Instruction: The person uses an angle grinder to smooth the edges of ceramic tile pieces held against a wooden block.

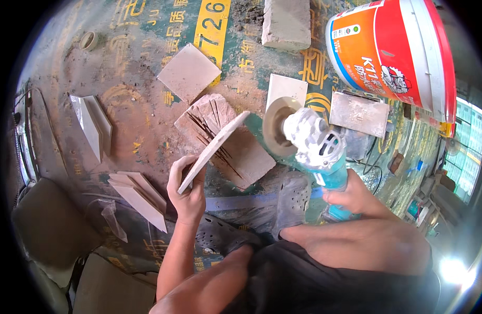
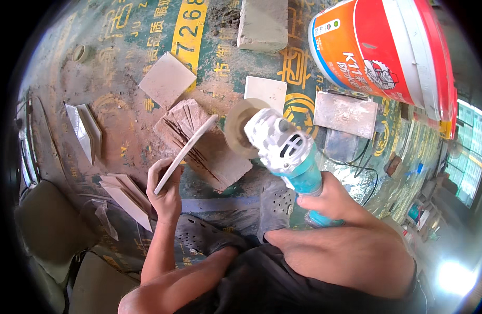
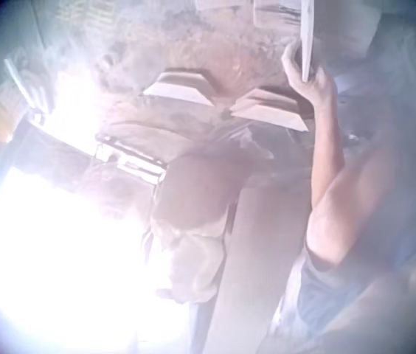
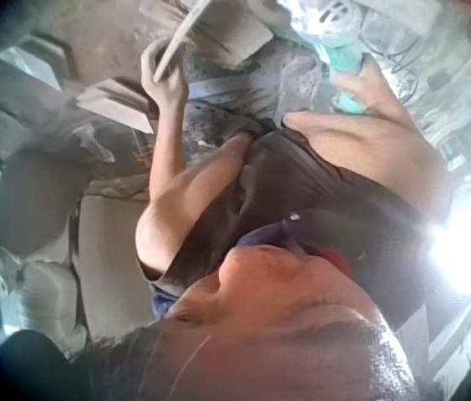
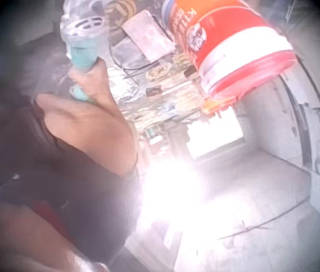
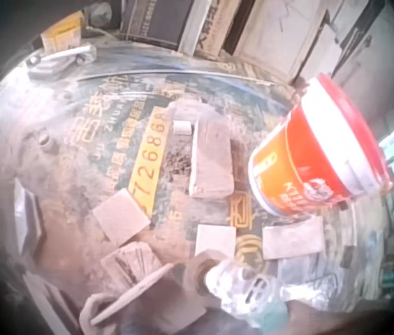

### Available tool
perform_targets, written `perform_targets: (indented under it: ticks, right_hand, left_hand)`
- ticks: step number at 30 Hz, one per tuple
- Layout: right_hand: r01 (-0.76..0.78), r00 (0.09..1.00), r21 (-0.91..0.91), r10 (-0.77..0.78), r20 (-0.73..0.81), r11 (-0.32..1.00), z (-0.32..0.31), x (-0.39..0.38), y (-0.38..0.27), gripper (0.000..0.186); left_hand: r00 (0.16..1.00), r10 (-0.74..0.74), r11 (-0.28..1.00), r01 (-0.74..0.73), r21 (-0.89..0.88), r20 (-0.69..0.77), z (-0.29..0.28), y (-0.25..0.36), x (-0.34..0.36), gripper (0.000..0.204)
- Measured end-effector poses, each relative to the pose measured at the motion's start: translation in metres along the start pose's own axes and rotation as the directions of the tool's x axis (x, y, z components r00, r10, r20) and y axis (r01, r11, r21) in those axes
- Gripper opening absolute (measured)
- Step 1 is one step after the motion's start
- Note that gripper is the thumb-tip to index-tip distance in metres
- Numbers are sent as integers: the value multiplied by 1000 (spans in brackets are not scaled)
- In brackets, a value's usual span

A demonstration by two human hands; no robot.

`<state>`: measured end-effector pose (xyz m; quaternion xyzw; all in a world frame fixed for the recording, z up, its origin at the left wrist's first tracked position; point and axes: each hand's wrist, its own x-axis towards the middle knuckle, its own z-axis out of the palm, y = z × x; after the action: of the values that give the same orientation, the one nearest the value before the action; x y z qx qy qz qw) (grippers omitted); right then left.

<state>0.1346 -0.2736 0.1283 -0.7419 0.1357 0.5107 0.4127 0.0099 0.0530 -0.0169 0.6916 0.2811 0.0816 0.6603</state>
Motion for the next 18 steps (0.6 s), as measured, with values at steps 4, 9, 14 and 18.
perform_targets:
  ticks: [4, 9, 14, 18]
  right_hand:
    - [11, 999, -91, -7, 41, 996, 7, 1, -7, 35]
    - [26, 998, -147, -17, 61, 989, 11, 0, -8, 35]
    - [8, 993, -264, 24, 116, 964, 15, 3, -15, 43]
    - [111, 991, -375, -74, 111, 920, 27, 10, -13, 44]
  left_hand:
    - [965, 181, 949, -223, 225, 190, -2, 7, 8, 32]
    - [908, 310, 878, -387, 280, 284, 5, -6, 18, 37]
    - [856, 420, 821, -500, 274, 303, 4, -20, 29, 39]
    - [834, 442, 798, -533, 279, 330, 5, -23, 29, 44]
